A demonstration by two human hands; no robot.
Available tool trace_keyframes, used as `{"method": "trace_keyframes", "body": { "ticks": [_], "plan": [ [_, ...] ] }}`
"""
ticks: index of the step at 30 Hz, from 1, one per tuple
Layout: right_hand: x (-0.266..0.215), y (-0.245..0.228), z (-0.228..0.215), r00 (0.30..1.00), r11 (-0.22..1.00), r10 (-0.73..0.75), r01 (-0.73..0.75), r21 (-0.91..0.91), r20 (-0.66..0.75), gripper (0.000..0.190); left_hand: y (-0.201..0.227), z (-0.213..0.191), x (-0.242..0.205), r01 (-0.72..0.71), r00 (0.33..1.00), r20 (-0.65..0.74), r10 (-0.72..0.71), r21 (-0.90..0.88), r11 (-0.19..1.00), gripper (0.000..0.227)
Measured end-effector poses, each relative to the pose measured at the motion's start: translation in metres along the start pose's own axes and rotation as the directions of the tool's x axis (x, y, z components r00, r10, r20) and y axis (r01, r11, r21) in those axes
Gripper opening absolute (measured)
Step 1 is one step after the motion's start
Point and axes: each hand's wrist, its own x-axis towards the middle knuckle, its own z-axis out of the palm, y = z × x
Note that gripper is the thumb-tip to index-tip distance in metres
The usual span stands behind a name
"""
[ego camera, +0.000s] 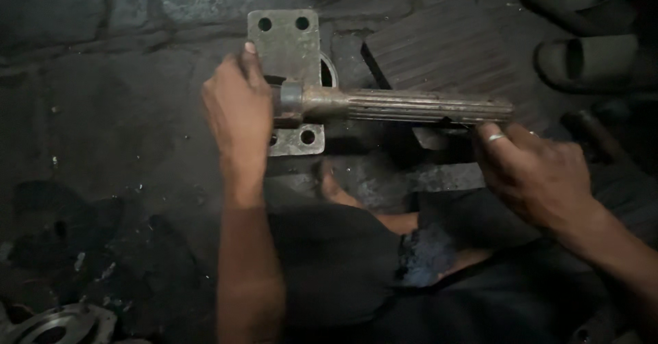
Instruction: The person sits on the floor and uses a wire brush to scrub a long metal shaft with splines, resting it on a metal plate. They repeatedly rotate and reposition the shaft to clean different sections along its length.
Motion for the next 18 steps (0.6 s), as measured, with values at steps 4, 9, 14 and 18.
{"method": "trace_keyframes", "body": {
  "ticks": [4, 9, 14, 18],
  "plan": [
    [-0.007, 0.015, 0.005, 0.998, 0.995, -0.059, 0.061, 0.073, -0.038, 0.038, 0.002, 0.006, -0.002, -0.071, 0.991, -0.121, 0.052, -0.160, 0.985, 0.045],
    [-0.014, 0.017, 0.008, 0.991, 0.983, -0.093, 0.107, 0.149, -0.096, 0.029, 0.003, 0.023, 0.002, -0.027, 0.980, -0.200, -0.006, -0.166, 0.986, 0.047],
    [-0.013, 0.020, 0.004, 0.999, 0.989, -0.038, 0.042, 0.145, -0.032, 0.022, 0.002, 0.028, 0.006, -0.067, 0.960, -0.279, 0.026, -0.137, 0.988, 0.046],
    [-0.018, 0.030, -0.001, 0.998, 0.997, -0.006, 0.001, 0.077, 0.061, 0.026, 0.003, 0.029, 0.004, -0.089, 0.950, -0.309, 0.052, -0.107, 0.990, 0.044]
  ]
}}
